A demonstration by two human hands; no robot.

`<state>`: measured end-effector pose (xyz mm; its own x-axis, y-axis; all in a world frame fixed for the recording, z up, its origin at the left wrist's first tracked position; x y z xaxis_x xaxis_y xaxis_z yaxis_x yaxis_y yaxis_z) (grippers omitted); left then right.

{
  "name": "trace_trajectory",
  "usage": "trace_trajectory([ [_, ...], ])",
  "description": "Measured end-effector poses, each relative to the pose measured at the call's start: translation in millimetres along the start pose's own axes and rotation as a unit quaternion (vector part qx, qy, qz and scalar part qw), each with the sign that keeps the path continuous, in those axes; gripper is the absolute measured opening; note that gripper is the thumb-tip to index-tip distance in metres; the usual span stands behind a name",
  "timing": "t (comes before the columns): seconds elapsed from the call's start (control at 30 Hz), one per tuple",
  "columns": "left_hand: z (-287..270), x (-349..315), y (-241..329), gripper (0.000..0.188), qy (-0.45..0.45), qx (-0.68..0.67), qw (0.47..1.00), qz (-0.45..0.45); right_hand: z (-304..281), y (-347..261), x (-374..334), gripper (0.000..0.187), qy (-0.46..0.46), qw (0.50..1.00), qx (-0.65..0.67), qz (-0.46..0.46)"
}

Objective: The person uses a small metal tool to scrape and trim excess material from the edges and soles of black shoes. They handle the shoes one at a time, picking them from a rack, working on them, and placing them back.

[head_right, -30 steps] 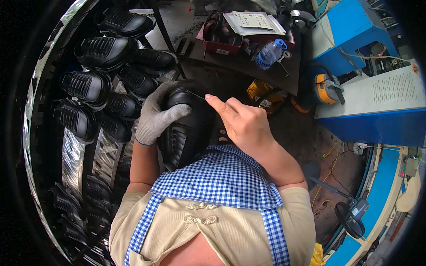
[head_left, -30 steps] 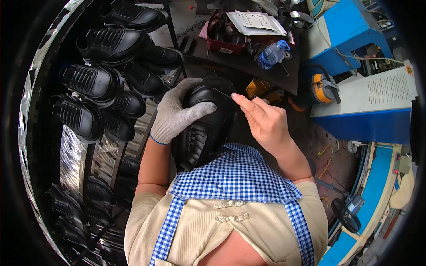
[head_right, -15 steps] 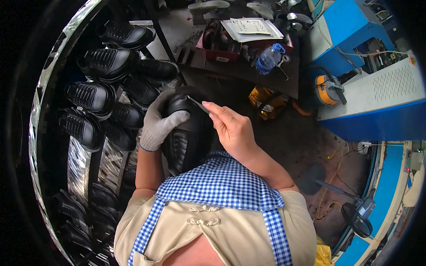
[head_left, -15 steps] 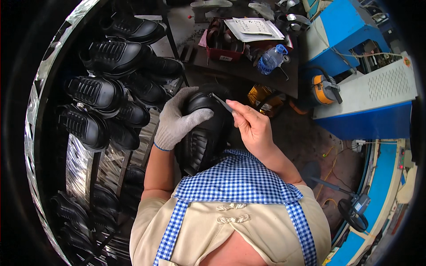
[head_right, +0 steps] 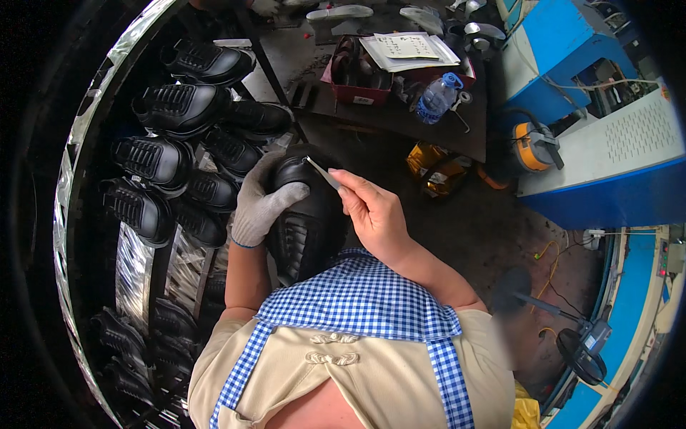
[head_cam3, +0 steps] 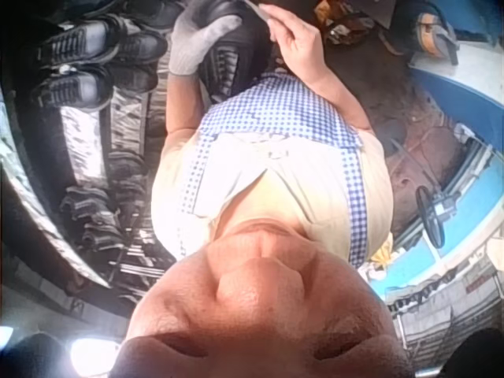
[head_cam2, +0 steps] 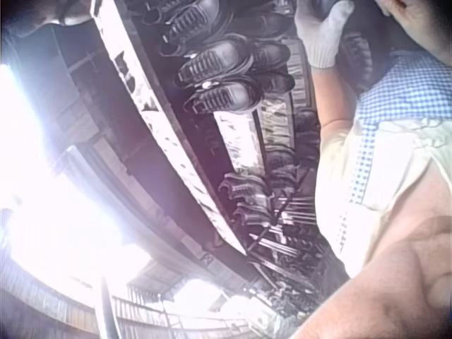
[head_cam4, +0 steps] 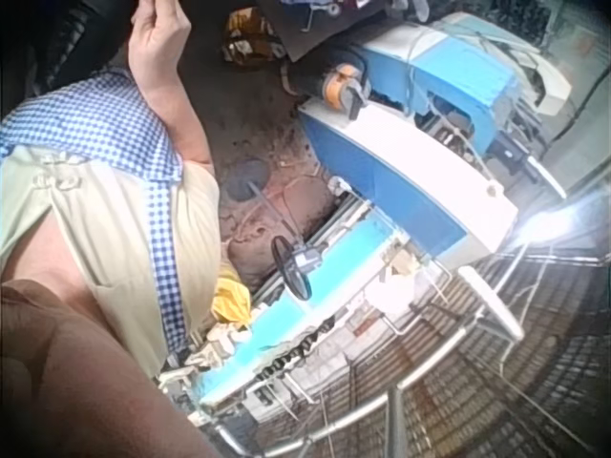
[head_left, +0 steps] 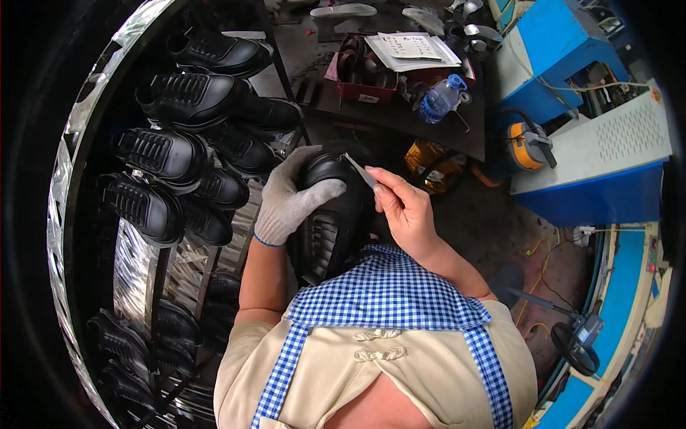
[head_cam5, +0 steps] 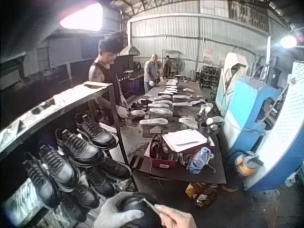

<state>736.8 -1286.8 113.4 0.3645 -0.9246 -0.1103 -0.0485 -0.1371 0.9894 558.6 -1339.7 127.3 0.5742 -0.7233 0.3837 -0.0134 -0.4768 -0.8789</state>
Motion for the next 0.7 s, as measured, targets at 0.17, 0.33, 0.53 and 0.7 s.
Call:
trace_trajectory([
  [0.17,-1,-1,0,0.069,0.007,0.007,1.000,0.001,4,6,-2,0.029,-0.002,0.998,0.050,0.034],
  [0.33,-2,1,-4,0.066,0.013,0.014,1.000,0.012,10,23,-8,0.029,-0.012,0.985,0.139,0.106],
  [0.53,13,0,-4,0.071,-0.019,0.049,0.999,-0.004,-3,22,1,0.030,0.014,0.984,0.134,0.120],
  [0.7,7,1,-6,0.072,-0.015,0.032,0.999,-0.006,-26,-24,11,0.034,-0.005,0.988,-0.123,-0.097],
])
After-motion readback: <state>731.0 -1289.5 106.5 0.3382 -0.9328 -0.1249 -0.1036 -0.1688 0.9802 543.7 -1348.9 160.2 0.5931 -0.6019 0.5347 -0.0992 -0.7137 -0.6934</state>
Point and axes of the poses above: each hand's wrist, its own x-axis towards the middle knuckle, its own z-axis out of the palm, y = z × x, the point moved 10 cm from there along x, towards the middle knuckle
